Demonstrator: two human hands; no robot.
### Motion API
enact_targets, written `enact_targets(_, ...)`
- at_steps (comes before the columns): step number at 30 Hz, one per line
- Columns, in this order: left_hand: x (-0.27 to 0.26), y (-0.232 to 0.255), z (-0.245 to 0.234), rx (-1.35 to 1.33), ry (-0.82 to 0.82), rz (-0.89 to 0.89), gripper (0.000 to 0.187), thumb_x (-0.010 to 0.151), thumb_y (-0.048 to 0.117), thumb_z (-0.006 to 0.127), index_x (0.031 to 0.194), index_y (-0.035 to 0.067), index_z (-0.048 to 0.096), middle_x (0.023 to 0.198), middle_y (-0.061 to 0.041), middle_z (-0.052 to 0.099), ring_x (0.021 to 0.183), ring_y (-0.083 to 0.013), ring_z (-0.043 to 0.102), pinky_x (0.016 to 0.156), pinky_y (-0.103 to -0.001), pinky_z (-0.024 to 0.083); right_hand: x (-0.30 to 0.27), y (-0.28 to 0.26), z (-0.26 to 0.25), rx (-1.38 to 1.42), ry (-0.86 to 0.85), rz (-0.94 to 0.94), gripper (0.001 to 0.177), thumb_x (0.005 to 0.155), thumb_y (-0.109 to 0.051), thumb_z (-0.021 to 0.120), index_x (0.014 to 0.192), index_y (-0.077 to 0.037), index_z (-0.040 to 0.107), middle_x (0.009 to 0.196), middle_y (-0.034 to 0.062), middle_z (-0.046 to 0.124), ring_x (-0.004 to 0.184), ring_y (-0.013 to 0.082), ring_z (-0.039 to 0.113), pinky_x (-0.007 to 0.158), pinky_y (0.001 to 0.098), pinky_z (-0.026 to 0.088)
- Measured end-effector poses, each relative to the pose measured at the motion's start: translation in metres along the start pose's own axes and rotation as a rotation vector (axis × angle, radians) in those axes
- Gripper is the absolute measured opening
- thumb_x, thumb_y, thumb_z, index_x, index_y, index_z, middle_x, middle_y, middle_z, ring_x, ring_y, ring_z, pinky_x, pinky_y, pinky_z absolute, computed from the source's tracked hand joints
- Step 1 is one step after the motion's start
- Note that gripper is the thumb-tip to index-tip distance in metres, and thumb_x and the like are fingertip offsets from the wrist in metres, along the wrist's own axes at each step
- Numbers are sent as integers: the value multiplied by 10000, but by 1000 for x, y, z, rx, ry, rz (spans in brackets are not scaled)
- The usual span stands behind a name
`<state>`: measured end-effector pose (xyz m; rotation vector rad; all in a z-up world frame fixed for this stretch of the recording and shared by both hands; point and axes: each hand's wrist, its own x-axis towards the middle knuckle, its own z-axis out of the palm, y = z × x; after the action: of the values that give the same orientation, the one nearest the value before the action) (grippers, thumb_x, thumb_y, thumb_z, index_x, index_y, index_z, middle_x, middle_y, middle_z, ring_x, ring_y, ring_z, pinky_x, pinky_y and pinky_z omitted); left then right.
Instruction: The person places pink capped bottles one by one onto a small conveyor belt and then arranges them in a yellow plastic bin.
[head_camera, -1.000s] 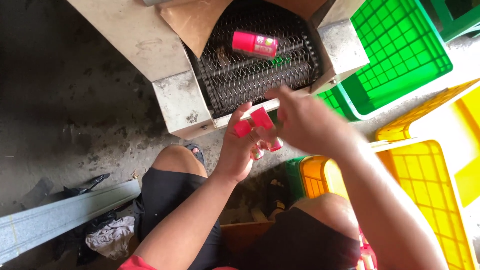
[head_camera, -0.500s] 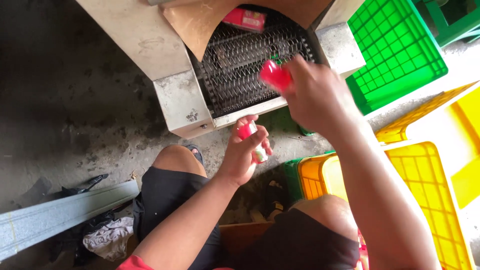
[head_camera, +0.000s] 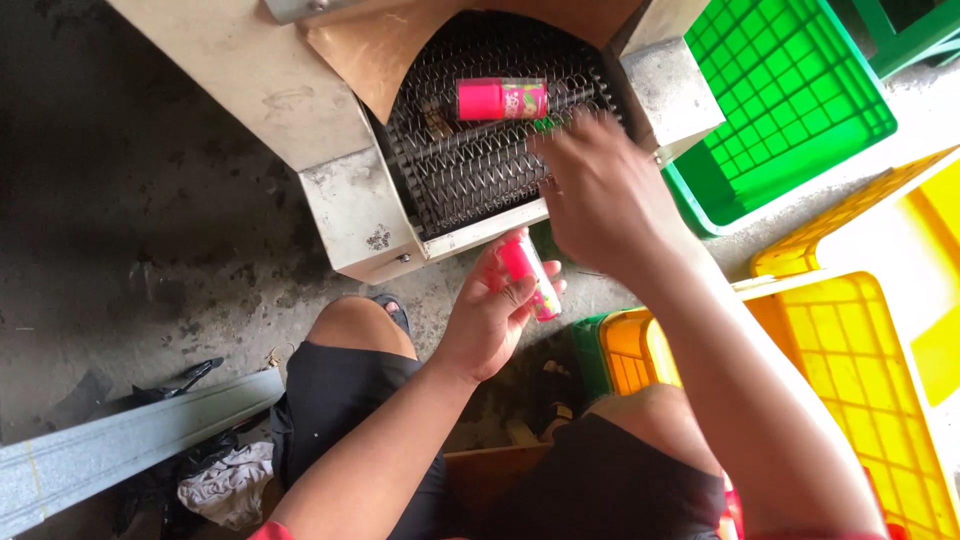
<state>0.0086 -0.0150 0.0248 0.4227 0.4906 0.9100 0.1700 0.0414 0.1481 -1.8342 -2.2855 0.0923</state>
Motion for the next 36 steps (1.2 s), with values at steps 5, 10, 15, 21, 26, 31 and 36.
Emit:
enact_targets(5, 12, -25, -27, 116, -25, 131, 659, 938, 92, 741, 1511, 120, 418, 1241, -86, 603, 1214, -230, 582, 1087, -479, 490, -61, -26, -1, 385, -192, 156, 692, 754, -235, 816, 1347, -30, 523, 995, 234, 700, 906, 486, 703, 752, 623, 565)
enact_targets(10, 12, -25, -13, 89, -8, 153, 671, 906, 52, 770, 1484, 73, 430, 1230, -99, 675, 1152, -222, 618, 1022, -436, 516, -81, -16, 49, 368, -75, 253, 727, 800, -292, 802, 1424, -155, 458, 1031, 156, 697, 861, 427, 729, 740, 587, 589)
enact_targets(15, 9, -11, 0, 159, 120, 88, 678, 910, 39, 739, 1485, 88, 382, 1296, -118, 586, 1148, -217, 607, 959, -409, 570, -39, -1, 22, 108, 0, 167, 354, 849, -219, 677, 1175, -124, 574, 835, 150, 654, 730, 466, 697, 647, 622, 544)
enact_targets(21, 9, -6, 24, 238, 280, -109, 556, 895, 26, 644, 1414, 34, 447, 1108, -135, 605, 1043, -257, 628, 870, -406, 578, 49, 12, 7, -72, -42, 16, 346, 710, 81, 651, 1023, -67, 628, 859, 129, 704, 772, 425, 687, 507, 545, 486)
enact_targets(26, 11, -4, 28, 291, 316, -159, 626, 853, 83, 698, 1424, 23, 448, 1102, -136, 599, 1004, -248, 638, 859, -385, 581, 63, 21, 27, -32, -8, -34, 426, 793, 91, 573, 1169, -76, 679, 1097, 100, 724, 954, 376, 697, 654, 532, 559)
enact_targets(31, 12, -12, 20, 329, 291, -173, 512, 904, 85, 637, 1381, 31, 459, 1125, -134, 591, 1039, -265, 628, 873, -389, 581, 11, 41, 0, 98, 215, -146, 515, 807, 44, 690, 1321, 51, 661, 1338, 264, 661, 1293, 373, 593, 1084, 486, 434)
enact_targets(36, 21, -54, -19, 271, 115, -40, 376, 940, 47, 693, 1273, 120, 533, 1086, -75, 669, 967, -229, 707, 839, -393, 619, -136, 92, -2, 342, 186, 114, 263, 912, -84, 710, 1170, -35, 699, 1121, 183, 742, 1158, 419, 661, 967, 561, 519)
